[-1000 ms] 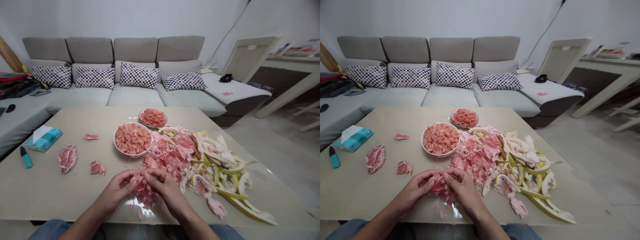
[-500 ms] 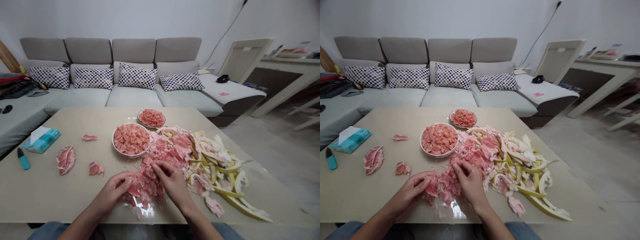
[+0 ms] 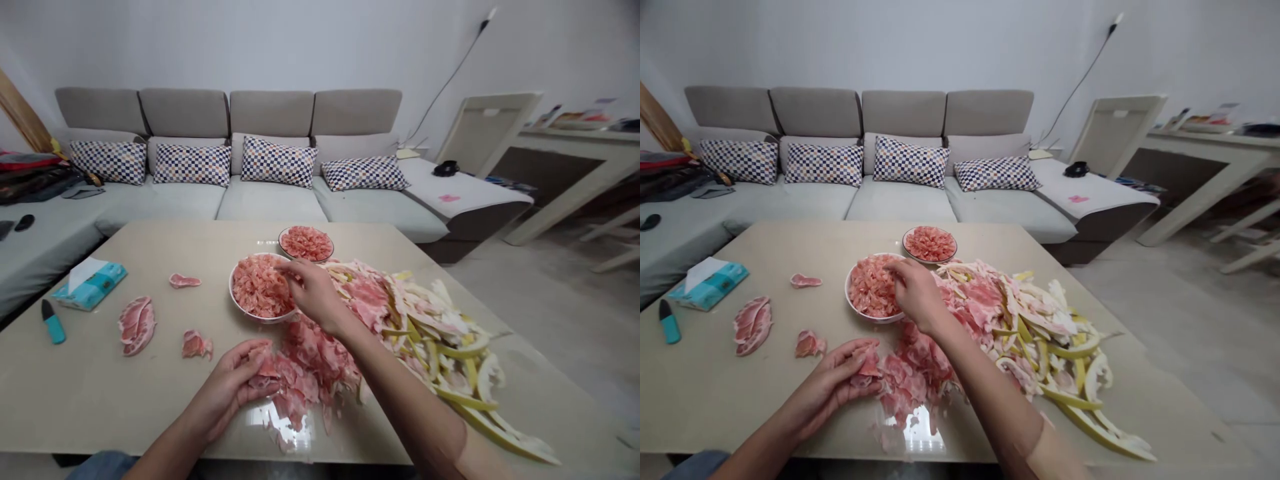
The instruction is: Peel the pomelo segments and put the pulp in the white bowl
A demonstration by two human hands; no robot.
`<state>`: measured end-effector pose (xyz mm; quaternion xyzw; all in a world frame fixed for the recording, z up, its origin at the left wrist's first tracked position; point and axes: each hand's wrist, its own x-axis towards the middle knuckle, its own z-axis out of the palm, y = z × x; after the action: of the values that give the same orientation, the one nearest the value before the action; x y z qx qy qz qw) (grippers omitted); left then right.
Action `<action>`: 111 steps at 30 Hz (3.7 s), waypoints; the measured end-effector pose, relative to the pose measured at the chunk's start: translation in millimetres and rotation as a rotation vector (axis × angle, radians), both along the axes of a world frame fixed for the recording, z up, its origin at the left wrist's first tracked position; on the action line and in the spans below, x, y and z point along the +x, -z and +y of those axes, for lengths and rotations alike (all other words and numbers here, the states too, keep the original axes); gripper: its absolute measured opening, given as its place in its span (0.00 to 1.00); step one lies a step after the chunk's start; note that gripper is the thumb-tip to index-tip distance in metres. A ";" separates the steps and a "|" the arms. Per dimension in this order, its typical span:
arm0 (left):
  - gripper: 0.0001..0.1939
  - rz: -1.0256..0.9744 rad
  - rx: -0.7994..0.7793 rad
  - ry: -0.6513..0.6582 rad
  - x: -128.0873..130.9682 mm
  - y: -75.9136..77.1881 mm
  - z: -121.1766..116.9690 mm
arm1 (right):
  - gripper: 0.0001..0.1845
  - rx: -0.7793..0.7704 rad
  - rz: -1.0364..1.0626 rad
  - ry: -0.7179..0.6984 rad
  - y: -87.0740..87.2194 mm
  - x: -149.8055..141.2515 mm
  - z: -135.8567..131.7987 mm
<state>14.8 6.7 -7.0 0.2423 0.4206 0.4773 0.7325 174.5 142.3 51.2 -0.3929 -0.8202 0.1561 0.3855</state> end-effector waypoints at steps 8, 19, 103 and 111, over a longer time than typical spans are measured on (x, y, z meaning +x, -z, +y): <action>0.15 -0.002 0.027 -0.058 -6.0 0.9 0.0 | 0.15 0.005 -0.037 -0.005 -10.0 -15.6 25.9; 0.14 0.109 0.135 -0.050 8.4 -7.8 -9.3 | 0.13 -0.582 0.213 -0.013 26.8 33.6 -88.4; 0.26 0.114 0.120 0.014 16.5 -8.4 -10.4 | 0.09 -0.651 0.380 0.070 60.5 16.6 -122.4; 0.27 0.212 0.117 -0.073 18.1 -7.7 -9.1 | 0.09 -0.567 0.409 0.071 67.3 7.0 -132.4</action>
<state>32.9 -2.5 0.7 0.3183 0.4758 0.4989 0.6507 181.5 9.9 -16.1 -0.4733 -0.6357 0.4396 0.4226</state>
